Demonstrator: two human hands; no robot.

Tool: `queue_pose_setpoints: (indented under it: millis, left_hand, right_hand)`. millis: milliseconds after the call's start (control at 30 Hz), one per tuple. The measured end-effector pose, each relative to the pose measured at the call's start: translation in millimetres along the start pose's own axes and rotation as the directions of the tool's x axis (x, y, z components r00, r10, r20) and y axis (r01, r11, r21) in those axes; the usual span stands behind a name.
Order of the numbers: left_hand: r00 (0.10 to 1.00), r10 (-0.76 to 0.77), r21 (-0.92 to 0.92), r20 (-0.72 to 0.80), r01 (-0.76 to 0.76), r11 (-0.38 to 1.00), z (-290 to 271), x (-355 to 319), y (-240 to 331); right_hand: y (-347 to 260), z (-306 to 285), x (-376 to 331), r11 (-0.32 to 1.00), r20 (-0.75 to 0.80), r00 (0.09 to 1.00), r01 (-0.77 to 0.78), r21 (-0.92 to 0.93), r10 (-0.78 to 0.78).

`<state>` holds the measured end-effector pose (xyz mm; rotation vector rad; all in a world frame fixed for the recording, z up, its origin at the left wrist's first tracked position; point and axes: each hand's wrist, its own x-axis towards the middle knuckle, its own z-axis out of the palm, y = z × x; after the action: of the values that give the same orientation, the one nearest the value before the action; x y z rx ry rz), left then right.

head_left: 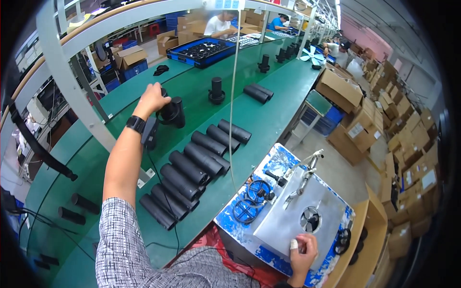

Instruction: The person picks up a fan guard, places it onto a machine, and fits a cylindrical housing over it. They then press the assembly together and place the completed unit into a cardboard box.

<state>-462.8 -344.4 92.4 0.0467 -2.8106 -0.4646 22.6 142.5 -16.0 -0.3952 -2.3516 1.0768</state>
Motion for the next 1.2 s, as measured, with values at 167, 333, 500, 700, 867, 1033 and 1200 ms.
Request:
queue_pose_setpoints:
  millis: [167, 333, 500, 700, 867, 1033, 1200]
  left_hand:
    - [0.974, -0.15, 0.113, 0.171, 0.132, 0.985, 72.6, 37.6, -65.0]
    - [0.966, -0.17, 0.378, 0.193, 0.086, 0.922, 101.3, 21.5, -28.7]
    - [0.801, 0.424, 0.41, -0.422, -0.248, 0.878, 136.4, 28.2, -5.6]
    - [0.898, 0.387, 0.332, -0.209, -0.307, 0.892, 162.9, 46.4, 1.9]
    - [0.889, 0.217, -0.307, -0.403, -0.355, 0.883, 141.8, 25.3, 32.2]
    - [0.961, 0.27, -0.677, 0.058, -0.161, 0.718, 188.3, -10.1, 23.5]
    - [0.922, 0.268, -0.468, 0.278, -0.113, 0.876, 186.0, -40.0, 28.1]
  right_hand:
    - [5.3, 7.8, 5.4, 0.995, 0.034, 0.998, 0.061, -0.083, -0.058]
    - [-1.0, 1.5, 6.2, 0.982, 0.037, 0.999, -0.004, -0.187, 0.011]
    - [-16.5, 12.0, 12.1, 0.98, 0.004, 0.999, 0.045, -0.193, -0.045]
    - [-6.7, 14.9, 11.1, 0.982, -0.008, 0.998, 0.064, -0.18, -0.067]
    - [-8.1, 9.4, 12.5, 0.979, -0.004, 0.996, 0.088, -0.184, -0.091]
    - [-9.2, 10.6, 12.2, 0.985, 0.002, 0.997, 0.081, -0.151, -0.082]
    - [-10.9, 10.6, 10.2, 0.989, 0.0, 0.996, 0.086, -0.123, -0.087]
